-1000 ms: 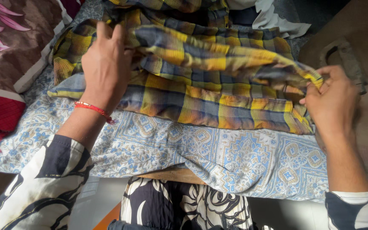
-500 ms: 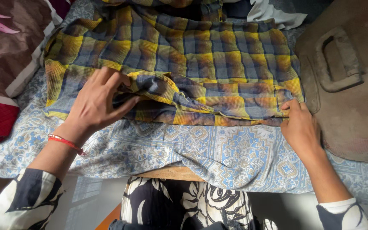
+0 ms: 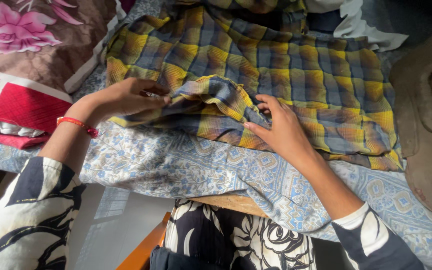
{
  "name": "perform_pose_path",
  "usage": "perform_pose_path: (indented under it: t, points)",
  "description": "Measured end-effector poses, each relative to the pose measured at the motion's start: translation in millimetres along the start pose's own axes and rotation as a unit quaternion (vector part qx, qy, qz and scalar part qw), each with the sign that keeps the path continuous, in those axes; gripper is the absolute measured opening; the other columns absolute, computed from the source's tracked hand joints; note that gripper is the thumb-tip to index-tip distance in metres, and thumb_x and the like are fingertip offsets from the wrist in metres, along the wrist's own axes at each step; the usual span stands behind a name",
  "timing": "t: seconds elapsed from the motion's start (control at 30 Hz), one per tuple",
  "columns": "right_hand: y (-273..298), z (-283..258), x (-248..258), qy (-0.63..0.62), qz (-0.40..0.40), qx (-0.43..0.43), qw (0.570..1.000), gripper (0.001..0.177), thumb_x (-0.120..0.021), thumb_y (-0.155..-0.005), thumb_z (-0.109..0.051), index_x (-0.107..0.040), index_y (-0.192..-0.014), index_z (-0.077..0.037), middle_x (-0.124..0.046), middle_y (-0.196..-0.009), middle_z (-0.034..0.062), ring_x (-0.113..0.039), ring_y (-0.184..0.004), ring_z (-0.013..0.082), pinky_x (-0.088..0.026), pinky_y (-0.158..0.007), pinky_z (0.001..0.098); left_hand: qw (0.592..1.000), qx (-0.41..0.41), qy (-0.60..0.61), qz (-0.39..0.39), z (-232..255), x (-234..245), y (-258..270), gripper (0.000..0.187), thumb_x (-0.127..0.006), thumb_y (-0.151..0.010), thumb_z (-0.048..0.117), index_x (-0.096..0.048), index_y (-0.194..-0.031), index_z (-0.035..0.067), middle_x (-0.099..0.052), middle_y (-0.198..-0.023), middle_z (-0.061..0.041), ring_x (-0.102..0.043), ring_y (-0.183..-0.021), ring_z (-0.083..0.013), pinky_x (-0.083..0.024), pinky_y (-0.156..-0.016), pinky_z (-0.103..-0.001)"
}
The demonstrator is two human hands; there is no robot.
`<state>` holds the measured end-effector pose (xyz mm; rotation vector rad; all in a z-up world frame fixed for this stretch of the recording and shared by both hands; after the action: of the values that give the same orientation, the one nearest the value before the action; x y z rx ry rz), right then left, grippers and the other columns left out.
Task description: The person folds a yellow and blue plaid shirt on a bed. They smooth the fabric, fold the sleeves inward, and fold the shirt in half. The shirt is then folded again into a compact rectangle.
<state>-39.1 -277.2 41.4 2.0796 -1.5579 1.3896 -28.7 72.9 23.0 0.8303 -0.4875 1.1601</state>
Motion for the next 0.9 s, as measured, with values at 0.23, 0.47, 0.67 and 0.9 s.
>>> perform_pose_path:
  t: [0.23,0.47,0.67,0.9]
  points:
    - [-39,18,7,0.026,0.089,0.005,0.996,0.023,-0.074,-0.090,-0.002,-0.073,-0.112,-0.003,-0.070,-0.107,0.0130,-0.070,-0.099,0.0278,-0.054,-0.086,0.0369,0.994,-0.063,-0.080,-0.048,1,-11,-3,0.078,-0.089,-0.071,0.034,-0.059,-0.141,0.016,-0.066,-0.129,-0.009,-0.064,-0.113,-0.0256,-0.051,-0.098,-0.036]
    - [-46,34,23,0.065,0.140,0.029,0.988,0.023,-0.072,-0.093,0.003,-0.071,-0.115,-0.002,-0.069,-0.113,0.0155,-0.068,-0.104,0.0300,-0.053,-0.089,0.0370,0.987,-0.069,0.120,0.086,0,1,2,0.038,-0.074,-0.090,0.034,-0.076,-0.118,0.007,-0.077,-0.093,-0.006,-0.066,-0.080,-0.0130,-0.053,-0.073,-0.031]
    - [-52,54,16,-0.097,0.090,-0.025,0.991,0.029,-0.065,-0.101,-0.001,-0.060,-0.130,-0.002,-0.074,-0.113,0.0106,-0.071,-0.105,0.0157,-0.053,-0.092,0.0287,0.981,-0.089,0.091,0.145,-4,14,-4,0.039,-0.062,-0.103,0.038,-0.074,-0.123,0.007,-0.076,-0.094,-0.007,-0.068,-0.084,-0.0144,-0.053,-0.077,-0.031]
    - [-68,86,17,-0.269,0.025,-0.246,0.931,0.028,-0.060,-0.097,-0.010,-0.065,-0.124,-0.004,-0.072,-0.115,0.0069,-0.068,-0.102,0.0127,-0.055,-0.087,0.0248,0.934,-0.320,-0.062,0.143,0,12,10,0.086,-0.084,-0.072,0.048,-0.060,-0.139,0.001,-0.072,-0.115,-0.017,-0.069,-0.100,-0.0298,-0.054,-0.087,-0.042]
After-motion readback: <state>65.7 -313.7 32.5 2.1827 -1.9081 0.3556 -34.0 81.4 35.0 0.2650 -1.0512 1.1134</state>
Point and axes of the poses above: each hand's wrist, its own y-axis away from the middle knuckle, its own x-axis out of the back of the hand, z = x × y, the point moved 4 cm from there along -y, towards the middle knuckle
